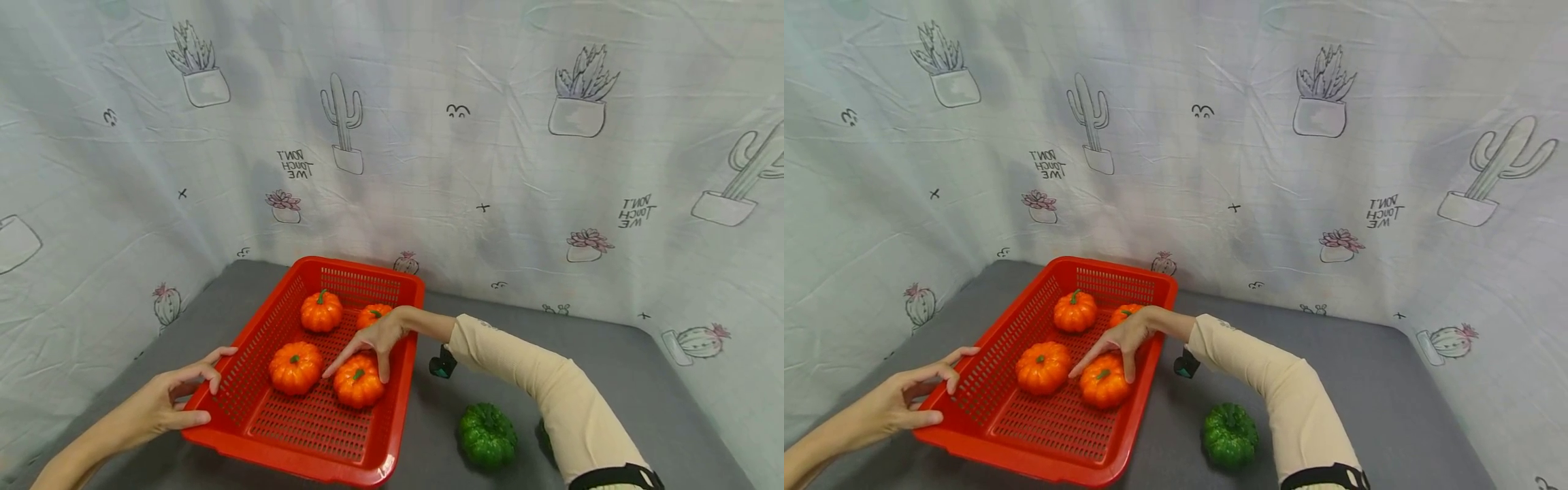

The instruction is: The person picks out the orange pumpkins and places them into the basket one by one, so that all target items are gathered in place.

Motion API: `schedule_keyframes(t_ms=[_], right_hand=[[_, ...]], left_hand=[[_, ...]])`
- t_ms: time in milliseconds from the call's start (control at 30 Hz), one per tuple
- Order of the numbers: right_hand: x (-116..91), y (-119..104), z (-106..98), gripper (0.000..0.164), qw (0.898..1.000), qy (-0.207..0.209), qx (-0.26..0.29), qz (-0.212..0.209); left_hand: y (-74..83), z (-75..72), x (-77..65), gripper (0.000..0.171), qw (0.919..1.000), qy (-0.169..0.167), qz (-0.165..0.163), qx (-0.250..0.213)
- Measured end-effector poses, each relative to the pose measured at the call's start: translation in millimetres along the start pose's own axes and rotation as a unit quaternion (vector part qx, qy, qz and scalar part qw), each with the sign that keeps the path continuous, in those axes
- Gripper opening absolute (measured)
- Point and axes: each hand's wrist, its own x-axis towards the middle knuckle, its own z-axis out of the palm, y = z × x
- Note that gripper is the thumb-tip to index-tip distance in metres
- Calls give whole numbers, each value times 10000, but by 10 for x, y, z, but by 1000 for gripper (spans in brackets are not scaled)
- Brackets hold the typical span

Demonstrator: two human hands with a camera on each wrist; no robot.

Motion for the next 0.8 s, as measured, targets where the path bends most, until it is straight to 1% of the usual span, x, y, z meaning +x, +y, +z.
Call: schedule_keyframes(t_ms=[233, 333, 467, 567, 700, 767, 800], right_hand=[[-23, 1, -28, 81, 9997, 159, 52, 167], [-25, 10, -44, 81, 9998, 112, 0, 155], [-34, 27, -69, 85, 9998, 70, -144, 101], [-46, 35, -86, 88, 9997, 75, -159, 153], [-89, 4, -108, 87, 9992, 213, 49, 342], [-143, -52, -121, 86, 9982, 440, 103, 397], [-181, -89, -128, 84, 9973, 608, 88, 392]], left_hand=[[12, -18, 27, 36, 10000, -18, -38, 48], [7, -24, 35, 37, 9999, -18, -33, 96], [1, -34, 43, 38, 9999, -45, -51, 125], [12, -43, 35, 42, 9993, -149, -11, 354], [84, -78, 37, 54, 9964, -286, -62, 791], [153, -108, 68, 57, 9949, -292, -223, 937], [195, -126, 89, 58, 9941, -287, -355, 981]])
